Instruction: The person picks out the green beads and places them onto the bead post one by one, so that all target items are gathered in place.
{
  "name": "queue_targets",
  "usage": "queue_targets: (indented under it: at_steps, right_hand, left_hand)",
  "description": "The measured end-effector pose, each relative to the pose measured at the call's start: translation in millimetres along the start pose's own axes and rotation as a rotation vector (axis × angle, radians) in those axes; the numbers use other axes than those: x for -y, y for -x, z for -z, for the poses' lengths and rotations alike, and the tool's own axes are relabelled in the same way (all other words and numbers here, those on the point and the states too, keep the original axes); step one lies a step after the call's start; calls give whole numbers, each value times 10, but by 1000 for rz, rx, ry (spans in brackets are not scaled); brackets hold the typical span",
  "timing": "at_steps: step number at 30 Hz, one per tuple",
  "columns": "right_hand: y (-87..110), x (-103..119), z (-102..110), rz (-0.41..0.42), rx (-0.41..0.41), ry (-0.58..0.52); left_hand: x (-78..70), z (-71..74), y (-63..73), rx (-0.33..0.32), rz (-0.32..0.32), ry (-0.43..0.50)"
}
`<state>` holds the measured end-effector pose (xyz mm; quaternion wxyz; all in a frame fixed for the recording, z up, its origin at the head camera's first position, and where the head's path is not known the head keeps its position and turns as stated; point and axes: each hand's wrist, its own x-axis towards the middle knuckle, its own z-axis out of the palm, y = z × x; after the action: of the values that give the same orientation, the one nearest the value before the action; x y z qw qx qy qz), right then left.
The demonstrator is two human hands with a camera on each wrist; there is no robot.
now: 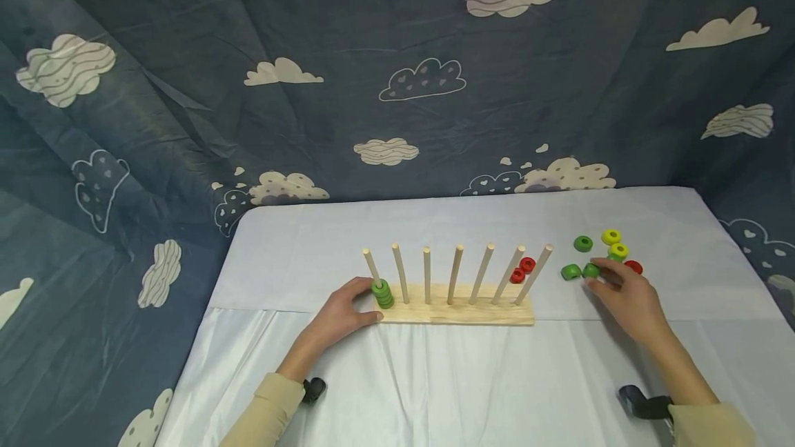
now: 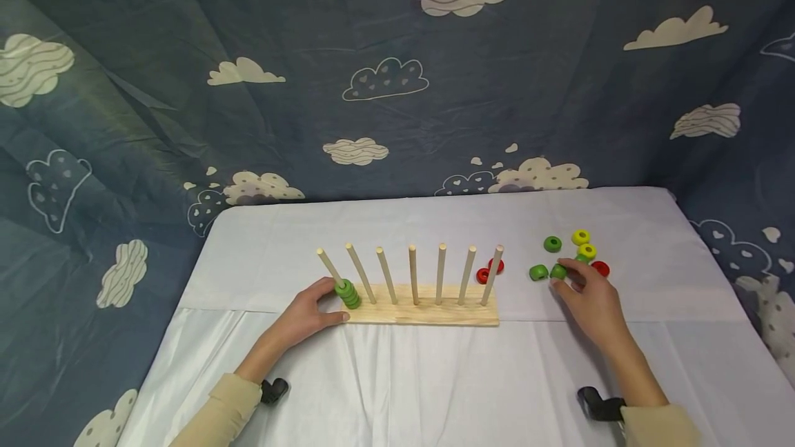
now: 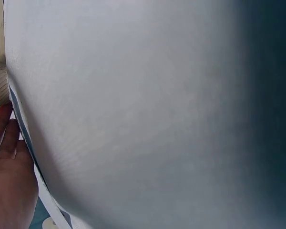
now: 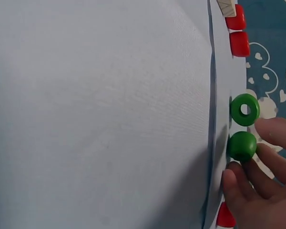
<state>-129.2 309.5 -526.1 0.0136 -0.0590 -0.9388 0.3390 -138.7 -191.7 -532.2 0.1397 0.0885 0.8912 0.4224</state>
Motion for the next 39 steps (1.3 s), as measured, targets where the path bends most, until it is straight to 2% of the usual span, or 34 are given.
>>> queue_targets:
  at_steps: [11,19,29,36,39]
  right_hand:
    - [-12,7,-55,-4,-11,48]
    - [31,20,-38,-28,-34,39]
    - [169,148,25,-106,-66,-64]
    - [254,227,61,-111,-61,-141]
    - [276,258,76,-90,-84,-168]
  left_hand:
    - [-5,-2,-3,7,6,8]
    - [-11,0,-11,16,7,7]
    - [-8,6,-8,8,3,-3]
    - [-22,6,-4,6,10,-4]
    - [-24,5,-2,7,13,2]
